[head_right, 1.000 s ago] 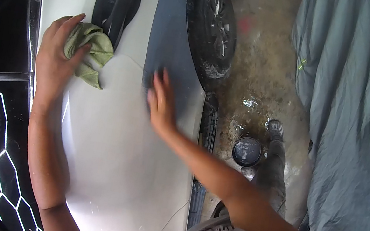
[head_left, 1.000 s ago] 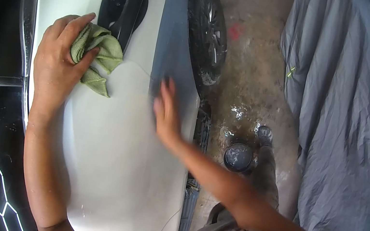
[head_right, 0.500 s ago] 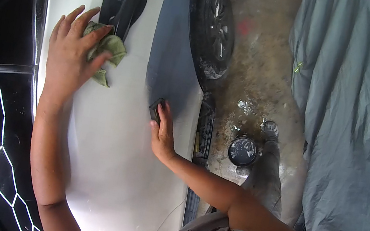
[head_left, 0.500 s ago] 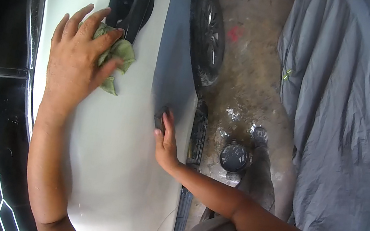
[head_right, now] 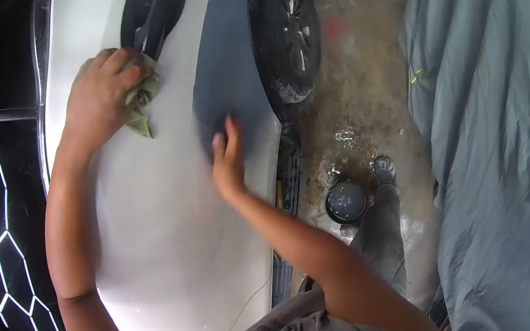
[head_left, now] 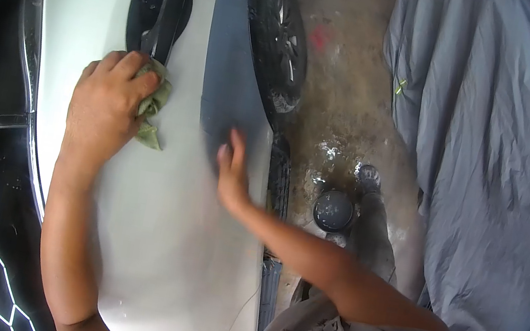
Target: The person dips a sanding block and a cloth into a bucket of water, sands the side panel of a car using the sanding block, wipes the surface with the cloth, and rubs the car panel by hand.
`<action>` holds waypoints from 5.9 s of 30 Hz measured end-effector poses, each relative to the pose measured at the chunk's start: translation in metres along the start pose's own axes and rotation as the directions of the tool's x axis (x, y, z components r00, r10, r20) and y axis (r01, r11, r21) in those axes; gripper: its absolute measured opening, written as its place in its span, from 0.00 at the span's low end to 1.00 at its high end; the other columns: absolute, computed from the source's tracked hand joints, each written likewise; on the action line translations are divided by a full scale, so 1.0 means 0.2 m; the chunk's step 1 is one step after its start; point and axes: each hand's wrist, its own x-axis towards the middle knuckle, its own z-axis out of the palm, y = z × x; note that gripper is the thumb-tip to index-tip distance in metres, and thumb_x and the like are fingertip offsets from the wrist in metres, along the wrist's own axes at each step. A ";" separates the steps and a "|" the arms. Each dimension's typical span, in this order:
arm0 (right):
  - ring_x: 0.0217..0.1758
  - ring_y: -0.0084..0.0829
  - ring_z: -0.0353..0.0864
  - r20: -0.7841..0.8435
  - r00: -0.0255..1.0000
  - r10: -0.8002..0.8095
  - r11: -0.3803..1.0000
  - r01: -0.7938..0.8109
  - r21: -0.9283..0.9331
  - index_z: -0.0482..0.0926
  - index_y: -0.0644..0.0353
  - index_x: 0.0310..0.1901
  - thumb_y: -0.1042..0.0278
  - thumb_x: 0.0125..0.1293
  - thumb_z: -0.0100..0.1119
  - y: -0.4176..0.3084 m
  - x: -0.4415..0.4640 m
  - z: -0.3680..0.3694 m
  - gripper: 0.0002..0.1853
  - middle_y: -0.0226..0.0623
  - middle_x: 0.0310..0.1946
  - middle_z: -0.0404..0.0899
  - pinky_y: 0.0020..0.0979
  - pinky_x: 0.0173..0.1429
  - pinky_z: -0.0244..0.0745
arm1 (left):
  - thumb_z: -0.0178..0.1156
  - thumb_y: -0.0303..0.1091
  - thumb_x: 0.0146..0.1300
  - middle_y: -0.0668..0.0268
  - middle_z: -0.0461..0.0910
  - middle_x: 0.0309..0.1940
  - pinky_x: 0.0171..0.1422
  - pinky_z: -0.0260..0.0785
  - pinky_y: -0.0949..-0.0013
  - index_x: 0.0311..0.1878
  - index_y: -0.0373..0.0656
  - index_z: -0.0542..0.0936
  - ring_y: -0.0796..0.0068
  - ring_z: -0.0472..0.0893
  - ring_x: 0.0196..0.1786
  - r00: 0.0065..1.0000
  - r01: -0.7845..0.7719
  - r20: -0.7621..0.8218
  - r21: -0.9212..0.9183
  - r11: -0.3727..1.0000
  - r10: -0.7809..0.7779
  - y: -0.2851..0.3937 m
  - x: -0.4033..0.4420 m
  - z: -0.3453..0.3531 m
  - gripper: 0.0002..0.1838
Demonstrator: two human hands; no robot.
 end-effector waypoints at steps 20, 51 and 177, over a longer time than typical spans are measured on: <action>0.87 0.48 0.48 0.038 0.994 -0.101 0.995 0.100 0.022 0.61 0.63 0.78 0.62 0.83 0.48 0.04 -0.03 -0.03 0.28 0.53 0.83 0.52 0.45 0.87 0.47 | 0.71 0.18 0.41 0.64 0.81 0.51 0.57 0.74 0.56 0.46 0.46 0.85 0.55 0.80 0.53 0.997 -0.066 0.020 -0.201 0.977 0.072 0.08 0.02 0.07 0.24; 0.87 0.47 0.49 0.038 0.995 -0.093 0.995 0.094 -0.028 0.57 0.64 0.80 0.63 0.84 0.47 0.26 -0.16 -0.07 0.29 0.54 0.83 0.53 0.44 0.87 0.46 | 0.77 0.21 0.41 0.70 0.83 0.49 0.61 0.74 0.59 0.38 0.45 0.83 0.63 0.80 0.57 0.997 -0.057 0.053 -0.098 0.994 0.062 0.14 0.04 0.12 0.19; 0.78 0.49 0.64 -0.055 0.992 -0.113 0.987 0.106 -0.121 0.65 0.64 0.74 0.66 0.78 0.57 0.25 0.61 -0.21 0.27 0.52 0.72 0.66 0.41 0.81 0.60 | 0.78 0.23 0.41 0.71 0.84 0.50 0.58 0.76 0.61 0.39 0.47 0.85 0.65 0.81 0.55 0.996 -0.064 0.046 -0.121 0.991 0.070 0.15 0.04 0.16 0.19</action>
